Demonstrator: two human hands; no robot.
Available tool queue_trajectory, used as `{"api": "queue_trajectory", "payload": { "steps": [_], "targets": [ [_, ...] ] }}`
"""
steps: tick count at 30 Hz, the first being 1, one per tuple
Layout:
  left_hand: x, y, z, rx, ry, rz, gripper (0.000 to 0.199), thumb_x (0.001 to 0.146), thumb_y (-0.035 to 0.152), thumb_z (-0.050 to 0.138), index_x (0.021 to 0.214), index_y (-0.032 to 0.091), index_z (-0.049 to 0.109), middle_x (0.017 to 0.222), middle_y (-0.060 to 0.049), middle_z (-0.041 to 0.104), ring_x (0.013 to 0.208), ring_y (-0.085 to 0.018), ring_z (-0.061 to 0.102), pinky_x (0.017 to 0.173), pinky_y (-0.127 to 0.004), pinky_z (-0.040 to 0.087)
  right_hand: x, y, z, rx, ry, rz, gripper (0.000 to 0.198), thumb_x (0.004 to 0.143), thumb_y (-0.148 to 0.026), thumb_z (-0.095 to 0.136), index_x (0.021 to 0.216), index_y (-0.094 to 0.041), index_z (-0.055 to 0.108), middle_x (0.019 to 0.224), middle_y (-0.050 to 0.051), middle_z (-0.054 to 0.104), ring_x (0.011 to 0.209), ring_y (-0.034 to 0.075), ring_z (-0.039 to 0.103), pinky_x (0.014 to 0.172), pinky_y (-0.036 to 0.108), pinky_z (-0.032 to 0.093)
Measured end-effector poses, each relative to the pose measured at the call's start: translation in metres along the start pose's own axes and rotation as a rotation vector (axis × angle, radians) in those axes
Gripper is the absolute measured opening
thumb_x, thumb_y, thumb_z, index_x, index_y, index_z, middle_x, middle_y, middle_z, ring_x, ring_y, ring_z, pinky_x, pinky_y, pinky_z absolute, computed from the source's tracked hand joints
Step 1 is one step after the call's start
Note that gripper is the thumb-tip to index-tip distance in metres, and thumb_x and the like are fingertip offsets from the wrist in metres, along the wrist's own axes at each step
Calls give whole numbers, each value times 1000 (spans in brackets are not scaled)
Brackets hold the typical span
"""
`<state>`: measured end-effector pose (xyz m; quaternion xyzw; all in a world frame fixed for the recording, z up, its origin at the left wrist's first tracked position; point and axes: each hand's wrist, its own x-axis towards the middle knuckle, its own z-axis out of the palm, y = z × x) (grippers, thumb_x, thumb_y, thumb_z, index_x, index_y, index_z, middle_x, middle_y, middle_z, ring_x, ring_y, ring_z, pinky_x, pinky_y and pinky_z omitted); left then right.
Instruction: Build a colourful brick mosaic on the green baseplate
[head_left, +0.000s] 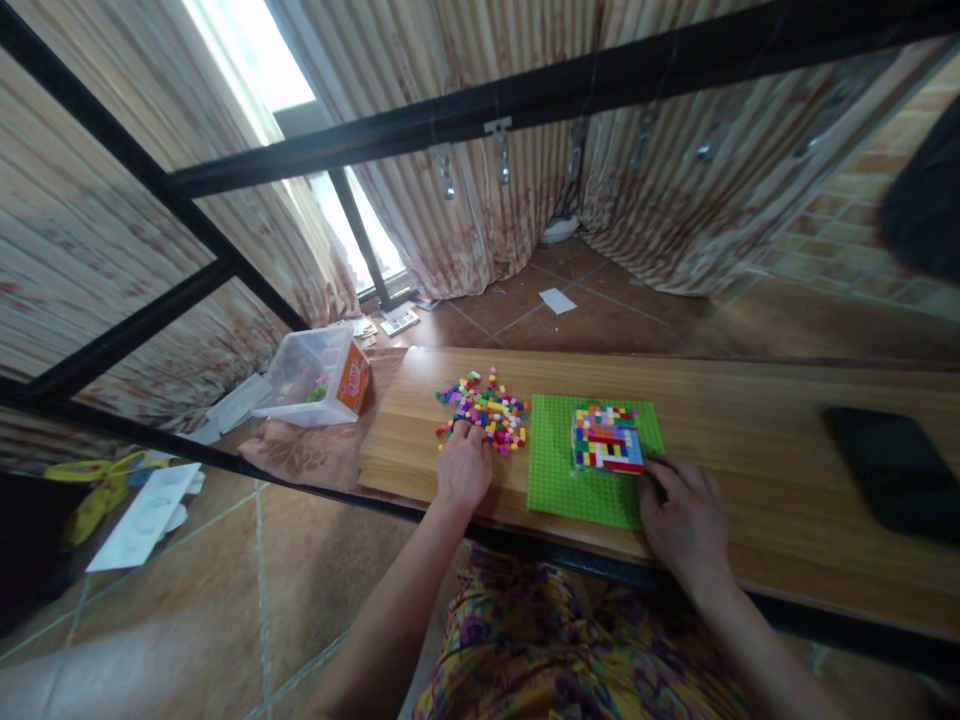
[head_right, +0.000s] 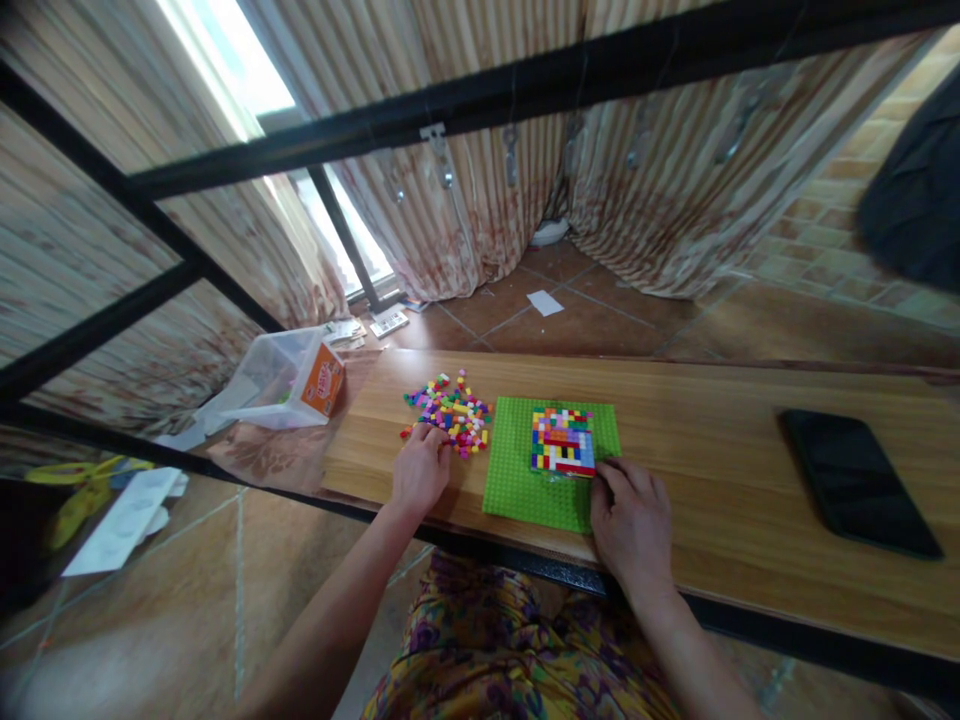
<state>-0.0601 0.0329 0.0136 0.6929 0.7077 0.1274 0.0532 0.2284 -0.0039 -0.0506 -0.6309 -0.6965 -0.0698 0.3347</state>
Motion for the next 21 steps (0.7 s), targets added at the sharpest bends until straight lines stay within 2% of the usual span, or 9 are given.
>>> {"api": "queue_trajectory", "payload": {
  "steps": [3,6,9,12,17,21],
  "targets": [
    [0,-1,-1,-43,26,35,15,93,17,49,88,20,63,103,-8,63,92,-21,64,72,-29,49,0,-1,0,7,-4,4,23,91,-25,50,97,-16,70,103,12,70,93,25,61,85,43,49],
    [-4,5,2,-190,91,67,11,91,17,53,87,20,62,98,-7,63,87,-19,63,72,-28,49,0,-2,0,21,-11,28,22,91,-25,50,96,-17,70,103,12,69,94,25,60,84,42,48],
    [-9,21,5,-413,120,108,8,87,15,56,86,21,62,89,-3,64,77,-15,63,72,-26,48,1,-4,0,39,-9,47,22,91,-25,50,96,-18,70,103,11,69,95,25,59,83,43,49],
    [-11,42,8,-620,85,154,11,85,12,56,82,20,62,79,0,64,68,-12,60,68,-24,48,2,-5,-1,48,-2,50,22,91,-25,50,96,-18,70,104,11,69,93,24,59,83,42,49],
    [-5,70,12,-761,83,235,19,88,10,53,97,20,67,89,-4,70,79,-15,64,73,-27,51,4,-7,-2,48,-8,60,20,91,-23,51,96,-18,70,104,10,68,91,24,58,83,41,50],
    [-1,86,14,-746,86,289,20,91,11,52,96,20,69,89,-5,70,84,-17,65,77,-29,53,4,-7,-2,57,-12,78,21,91,-22,51,95,-18,71,104,10,68,91,23,58,83,40,50]
  ]
}}
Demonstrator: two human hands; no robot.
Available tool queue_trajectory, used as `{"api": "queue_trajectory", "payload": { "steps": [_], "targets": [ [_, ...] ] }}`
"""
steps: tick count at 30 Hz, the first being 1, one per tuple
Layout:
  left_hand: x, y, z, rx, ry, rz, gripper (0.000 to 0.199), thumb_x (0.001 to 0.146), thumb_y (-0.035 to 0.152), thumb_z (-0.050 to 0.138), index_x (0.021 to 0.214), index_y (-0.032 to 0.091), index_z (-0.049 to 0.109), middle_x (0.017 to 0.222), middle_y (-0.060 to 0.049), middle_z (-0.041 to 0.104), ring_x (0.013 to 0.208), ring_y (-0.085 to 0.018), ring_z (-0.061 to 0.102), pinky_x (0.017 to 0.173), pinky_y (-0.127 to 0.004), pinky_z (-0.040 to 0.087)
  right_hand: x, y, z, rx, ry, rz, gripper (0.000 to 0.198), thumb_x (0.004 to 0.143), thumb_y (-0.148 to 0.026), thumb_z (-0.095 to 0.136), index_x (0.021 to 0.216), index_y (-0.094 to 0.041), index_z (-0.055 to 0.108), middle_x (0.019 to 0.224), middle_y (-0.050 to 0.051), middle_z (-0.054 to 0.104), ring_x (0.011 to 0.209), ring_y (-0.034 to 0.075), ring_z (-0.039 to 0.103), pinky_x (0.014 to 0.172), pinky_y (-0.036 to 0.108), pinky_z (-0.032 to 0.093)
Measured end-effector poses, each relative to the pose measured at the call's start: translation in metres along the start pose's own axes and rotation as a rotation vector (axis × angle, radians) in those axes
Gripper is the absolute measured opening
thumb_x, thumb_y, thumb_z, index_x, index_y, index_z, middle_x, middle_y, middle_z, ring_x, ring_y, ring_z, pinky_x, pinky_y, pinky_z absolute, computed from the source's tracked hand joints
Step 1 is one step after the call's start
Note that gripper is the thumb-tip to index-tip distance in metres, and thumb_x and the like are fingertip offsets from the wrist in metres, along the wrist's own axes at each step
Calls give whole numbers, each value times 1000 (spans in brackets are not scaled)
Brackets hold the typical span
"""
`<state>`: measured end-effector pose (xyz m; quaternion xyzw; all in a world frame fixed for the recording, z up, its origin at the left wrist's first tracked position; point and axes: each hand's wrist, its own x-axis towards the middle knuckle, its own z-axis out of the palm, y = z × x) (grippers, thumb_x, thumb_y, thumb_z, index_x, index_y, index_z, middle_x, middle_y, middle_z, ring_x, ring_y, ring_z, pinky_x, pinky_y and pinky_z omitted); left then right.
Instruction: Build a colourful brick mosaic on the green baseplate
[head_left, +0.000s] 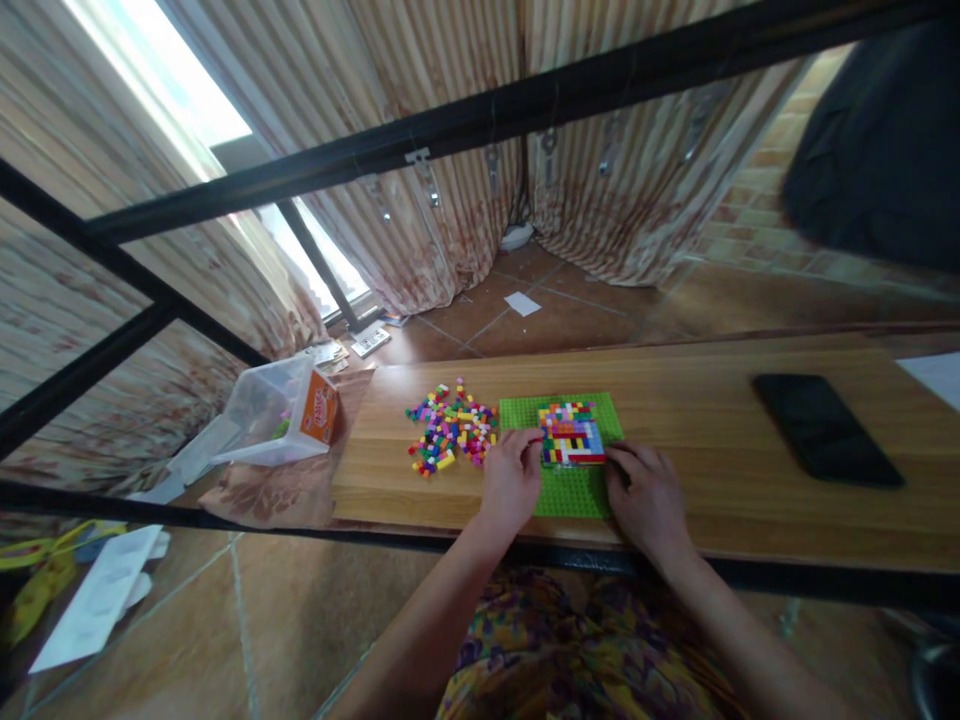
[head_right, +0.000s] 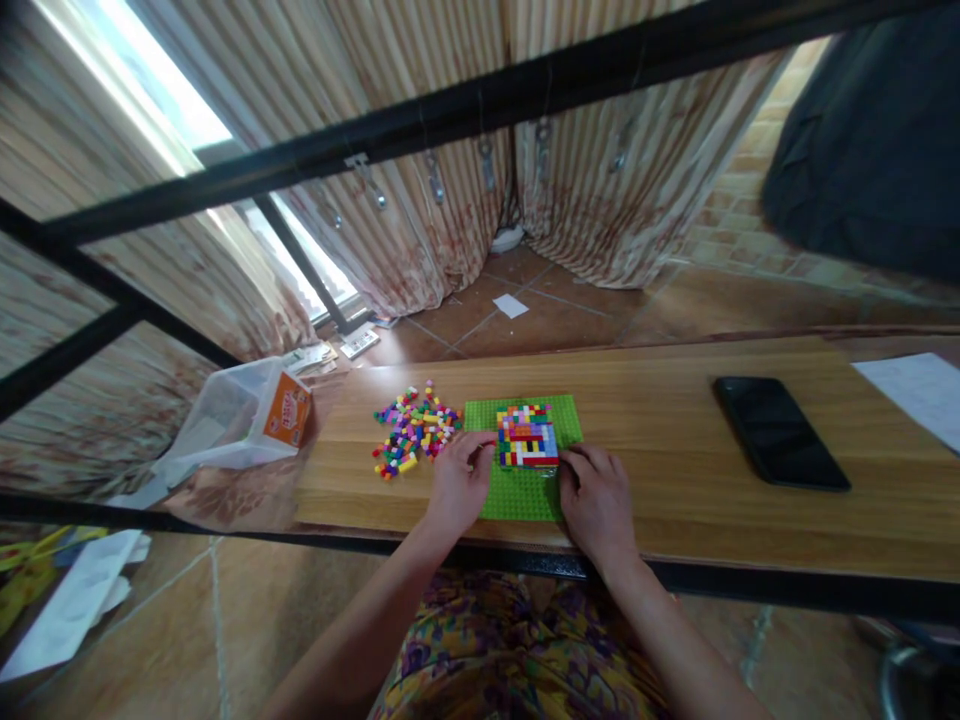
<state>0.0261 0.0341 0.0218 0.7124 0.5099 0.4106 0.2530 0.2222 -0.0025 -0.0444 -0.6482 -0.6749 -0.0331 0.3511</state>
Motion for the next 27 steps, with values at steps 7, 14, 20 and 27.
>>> {"api": "queue_trajectory", "payload": {
  "steps": [7,14,20,27],
  "targets": [
    [2,4,15,-72,67,-18,19,92,15,55,93,23,72,94,-4,69,93,-16,65,85,-30,53,-1,0,1,25,-12,25,23,91,-24,50,97,-19,72,105,11,68,93,24,58,85,42,49],
    [7,-6,33,-79,181,-32,15,85,14,65,90,23,77,99,-5,63,96,-17,61,87,-31,52,-1,0,1,37,-28,25,23,91,-23,50,97,-19,71,107,11,68,95,24,58,85,42,48],
    [8,-9,41,-102,226,-21,13,84,15,68,86,23,78,100,-6,61,96,-17,59,86,-31,50,-1,-2,0,39,-5,22,23,91,-22,49,95,-19,71,105,10,68,92,23,58,84,40,49],
    [9,-10,46,-158,251,-94,14,82,14,68,81,23,78,98,-5,61,95,-16,59,87,-31,49,-1,-1,0,30,0,25,22,90,-23,50,94,-20,71,104,10,68,92,23,57,85,41,48]
  ]
}}
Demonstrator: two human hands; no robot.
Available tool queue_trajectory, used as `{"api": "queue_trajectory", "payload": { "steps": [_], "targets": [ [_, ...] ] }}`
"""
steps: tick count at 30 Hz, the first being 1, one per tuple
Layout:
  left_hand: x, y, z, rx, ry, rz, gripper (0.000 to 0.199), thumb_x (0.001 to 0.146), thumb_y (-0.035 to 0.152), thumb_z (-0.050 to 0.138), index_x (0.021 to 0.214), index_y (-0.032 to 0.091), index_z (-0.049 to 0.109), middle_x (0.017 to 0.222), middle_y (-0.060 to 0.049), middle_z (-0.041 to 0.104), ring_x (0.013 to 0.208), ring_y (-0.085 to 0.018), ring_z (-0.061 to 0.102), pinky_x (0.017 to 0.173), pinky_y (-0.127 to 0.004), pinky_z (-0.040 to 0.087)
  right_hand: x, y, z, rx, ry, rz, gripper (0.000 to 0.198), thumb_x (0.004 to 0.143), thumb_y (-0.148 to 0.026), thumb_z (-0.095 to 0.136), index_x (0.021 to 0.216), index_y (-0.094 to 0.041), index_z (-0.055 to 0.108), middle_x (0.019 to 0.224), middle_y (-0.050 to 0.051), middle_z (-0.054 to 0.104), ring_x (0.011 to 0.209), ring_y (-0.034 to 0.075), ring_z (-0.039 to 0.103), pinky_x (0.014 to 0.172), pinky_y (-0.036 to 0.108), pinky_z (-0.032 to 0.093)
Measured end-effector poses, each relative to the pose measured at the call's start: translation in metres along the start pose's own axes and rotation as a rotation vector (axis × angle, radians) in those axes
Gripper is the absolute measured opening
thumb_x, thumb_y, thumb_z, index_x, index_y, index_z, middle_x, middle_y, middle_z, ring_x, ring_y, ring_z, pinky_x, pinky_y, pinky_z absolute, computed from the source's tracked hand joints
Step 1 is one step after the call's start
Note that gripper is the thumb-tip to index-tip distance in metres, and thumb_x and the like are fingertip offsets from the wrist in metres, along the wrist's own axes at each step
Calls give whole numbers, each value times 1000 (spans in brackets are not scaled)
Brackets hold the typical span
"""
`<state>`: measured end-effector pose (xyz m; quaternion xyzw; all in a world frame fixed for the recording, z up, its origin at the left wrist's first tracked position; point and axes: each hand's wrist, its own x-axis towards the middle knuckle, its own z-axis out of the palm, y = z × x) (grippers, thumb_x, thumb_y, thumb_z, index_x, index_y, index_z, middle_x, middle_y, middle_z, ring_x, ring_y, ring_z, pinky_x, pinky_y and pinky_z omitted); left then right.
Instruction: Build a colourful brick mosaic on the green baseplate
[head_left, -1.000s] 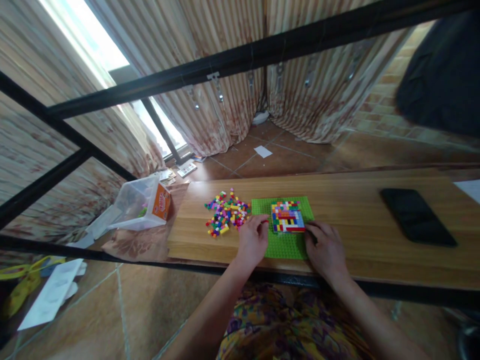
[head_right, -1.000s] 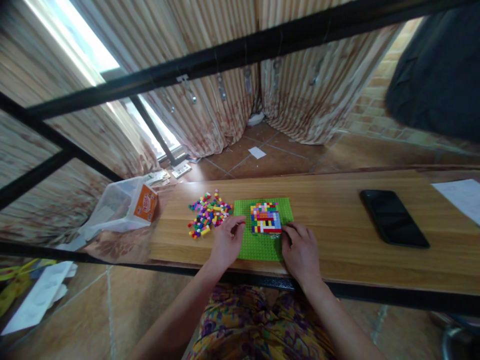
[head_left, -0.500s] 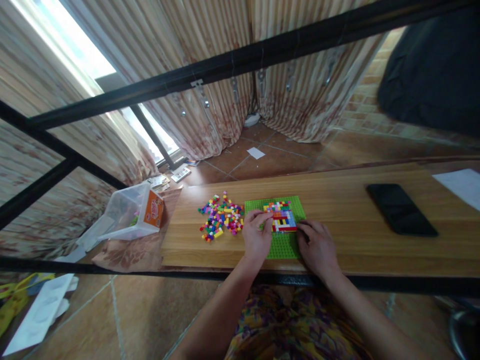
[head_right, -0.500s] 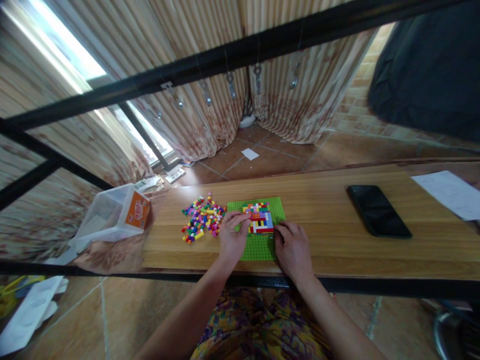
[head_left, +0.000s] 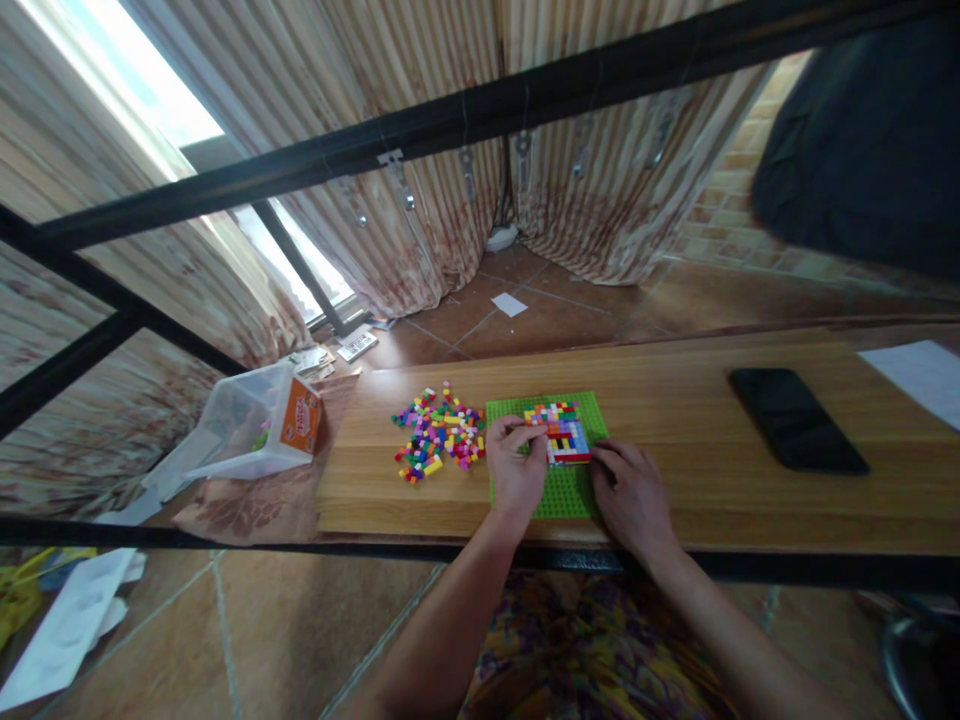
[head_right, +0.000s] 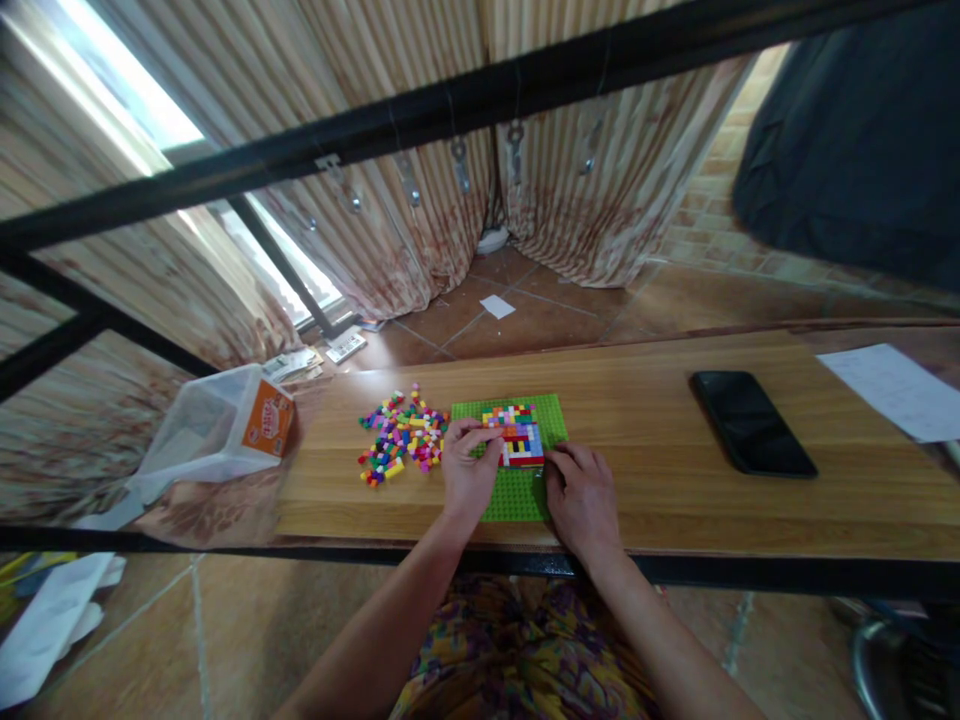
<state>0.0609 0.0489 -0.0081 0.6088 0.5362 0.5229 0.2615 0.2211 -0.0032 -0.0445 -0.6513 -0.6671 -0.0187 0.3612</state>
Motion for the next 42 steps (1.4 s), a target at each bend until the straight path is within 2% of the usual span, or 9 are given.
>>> {"api": "queue_trajectory", "payload": {
  "steps": [8,16,23,31,42],
  "targets": [
    [0,7,6,6,57,-84,12,76,9,66,76,21,72,94,-4,60,94,-17,59,89,-33,48,0,-1,-1,17,-1,8,23,90,-23,49,94,-21,72,105,10,68,95,24,58,85,42,49],
    [2,8,8,30,117,-140,16,72,7,65,79,19,56,83,0,58,85,-16,56,84,-31,46,0,-1,-2,3,-20,10,23,90,-22,50,95,-20,71,106,10,68,95,24,57,86,42,49],
    [-2,7,9,1,85,-196,19,73,7,63,87,19,56,88,-1,59,87,-16,57,85,-30,47,0,0,-2,36,-21,18,24,90,-23,49,96,-20,72,105,11,68,97,25,58,85,44,50],
    [1,14,15,-32,106,-293,24,77,21,69,96,18,54,94,-5,60,88,-17,58,85,-32,47,-1,2,-1,19,-21,8,23,91,-25,50,95,-21,72,106,10,68,96,25,58,86,44,49],
    [3,15,15,-29,110,-268,19,78,15,65,93,18,54,93,-4,60,87,-16,57,84,-31,47,-1,1,-2,3,-11,4,22,91,-24,50,95,-20,71,105,10,68,96,24,58,86,42,49]
  ]
}}
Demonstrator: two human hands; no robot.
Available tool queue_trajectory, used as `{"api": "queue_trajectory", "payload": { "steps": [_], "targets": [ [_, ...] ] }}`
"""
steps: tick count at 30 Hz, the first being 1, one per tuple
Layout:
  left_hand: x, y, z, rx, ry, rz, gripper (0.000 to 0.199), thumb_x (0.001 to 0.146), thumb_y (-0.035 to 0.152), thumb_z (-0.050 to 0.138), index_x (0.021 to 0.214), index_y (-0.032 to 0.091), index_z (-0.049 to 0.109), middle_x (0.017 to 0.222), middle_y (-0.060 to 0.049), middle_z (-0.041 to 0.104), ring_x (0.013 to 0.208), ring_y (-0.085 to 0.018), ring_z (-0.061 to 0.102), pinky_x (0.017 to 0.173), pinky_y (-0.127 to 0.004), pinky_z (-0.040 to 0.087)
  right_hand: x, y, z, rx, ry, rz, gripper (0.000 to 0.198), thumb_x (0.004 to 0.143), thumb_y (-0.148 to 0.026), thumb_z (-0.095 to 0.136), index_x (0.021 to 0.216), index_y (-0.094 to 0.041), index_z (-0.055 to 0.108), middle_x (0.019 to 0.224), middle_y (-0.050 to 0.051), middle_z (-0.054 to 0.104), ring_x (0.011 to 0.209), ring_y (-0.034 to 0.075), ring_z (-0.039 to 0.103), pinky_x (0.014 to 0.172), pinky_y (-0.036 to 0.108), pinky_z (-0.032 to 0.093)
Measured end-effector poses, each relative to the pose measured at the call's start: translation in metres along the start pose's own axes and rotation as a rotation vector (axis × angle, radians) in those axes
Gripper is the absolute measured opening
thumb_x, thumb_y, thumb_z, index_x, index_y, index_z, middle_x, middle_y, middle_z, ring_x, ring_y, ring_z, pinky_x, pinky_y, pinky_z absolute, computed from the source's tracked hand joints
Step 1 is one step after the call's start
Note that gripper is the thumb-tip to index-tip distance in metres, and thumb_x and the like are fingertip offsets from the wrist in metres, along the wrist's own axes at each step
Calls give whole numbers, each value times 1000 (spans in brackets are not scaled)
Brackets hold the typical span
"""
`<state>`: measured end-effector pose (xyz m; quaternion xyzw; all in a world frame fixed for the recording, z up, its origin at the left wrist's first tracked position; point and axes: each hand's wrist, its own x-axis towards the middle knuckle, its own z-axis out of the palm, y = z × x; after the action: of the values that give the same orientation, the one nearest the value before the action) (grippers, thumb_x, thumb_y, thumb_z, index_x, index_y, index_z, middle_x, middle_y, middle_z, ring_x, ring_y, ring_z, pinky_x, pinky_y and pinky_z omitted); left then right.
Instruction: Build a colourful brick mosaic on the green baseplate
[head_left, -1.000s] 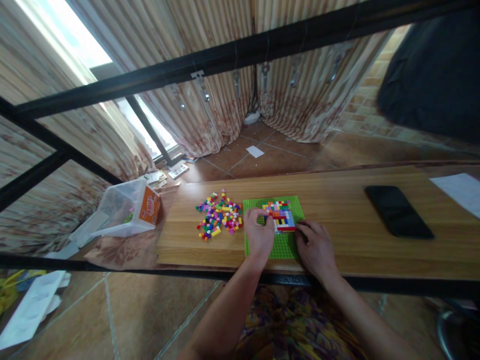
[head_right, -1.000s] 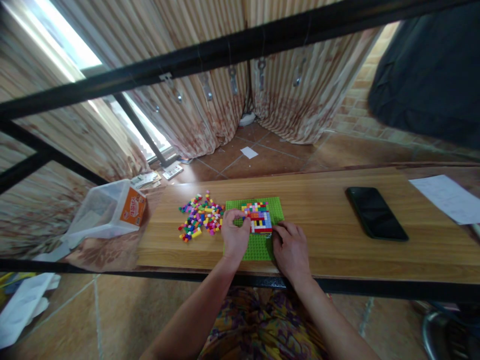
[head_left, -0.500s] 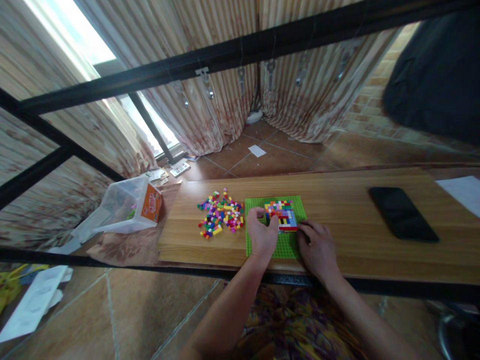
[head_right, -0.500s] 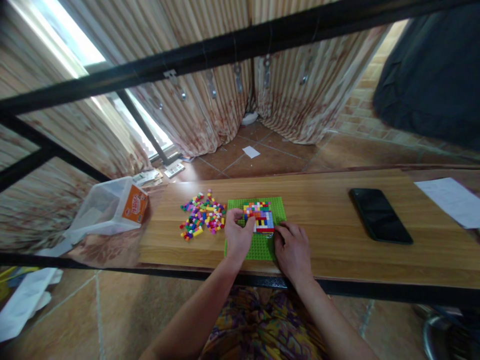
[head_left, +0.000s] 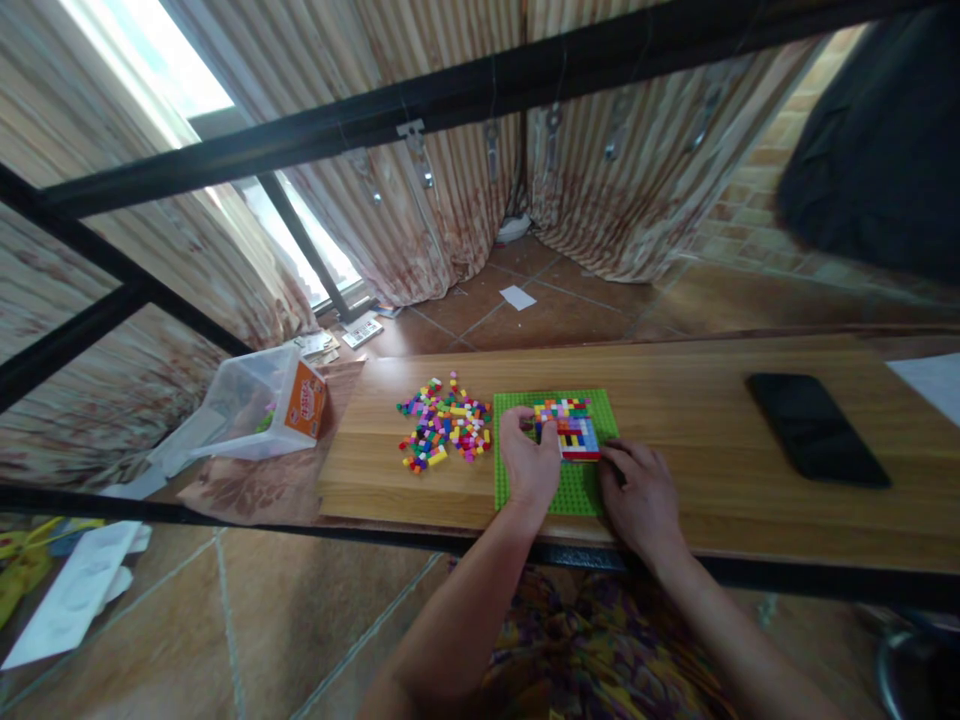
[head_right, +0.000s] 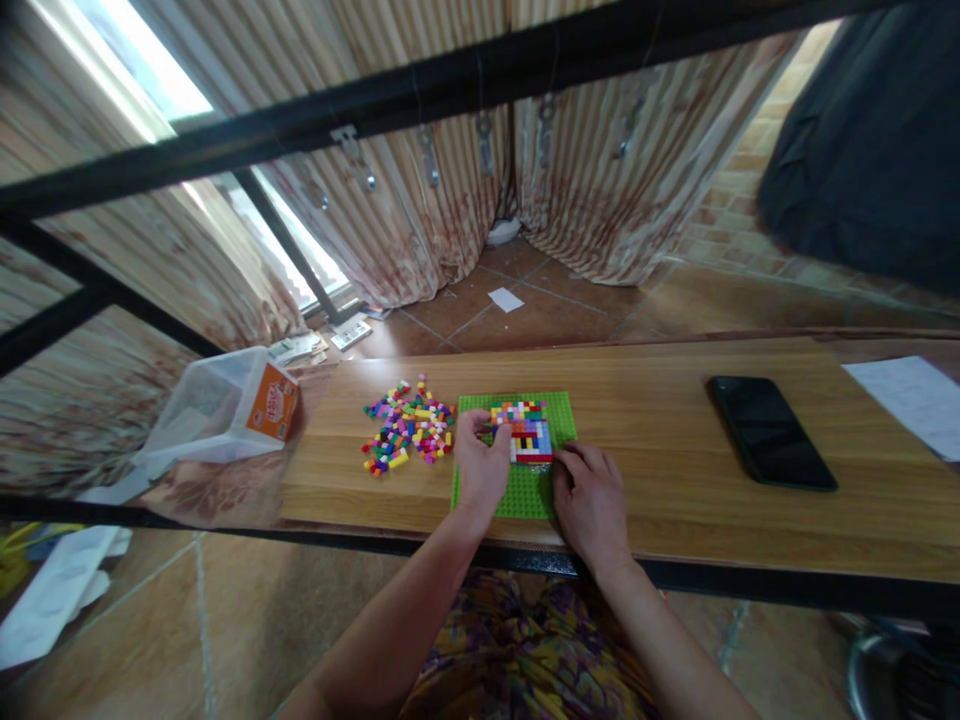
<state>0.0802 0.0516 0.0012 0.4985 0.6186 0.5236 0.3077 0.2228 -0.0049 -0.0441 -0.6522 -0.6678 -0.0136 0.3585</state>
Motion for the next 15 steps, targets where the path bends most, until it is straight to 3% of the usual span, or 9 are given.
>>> {"api": "queue_trajectory", "payload": {
  "steps": [15],
  "targets": [
    [3,-4,3,-76,-10,-90,19,76,14,67,93,15,57,91,-4,61,84,-16,58,82,-29,46,0,4,3,-45,5,-46,23,91,-24,50,93,-18,72,105,10,69,93,24,58,84,40,49]
  ]
}}
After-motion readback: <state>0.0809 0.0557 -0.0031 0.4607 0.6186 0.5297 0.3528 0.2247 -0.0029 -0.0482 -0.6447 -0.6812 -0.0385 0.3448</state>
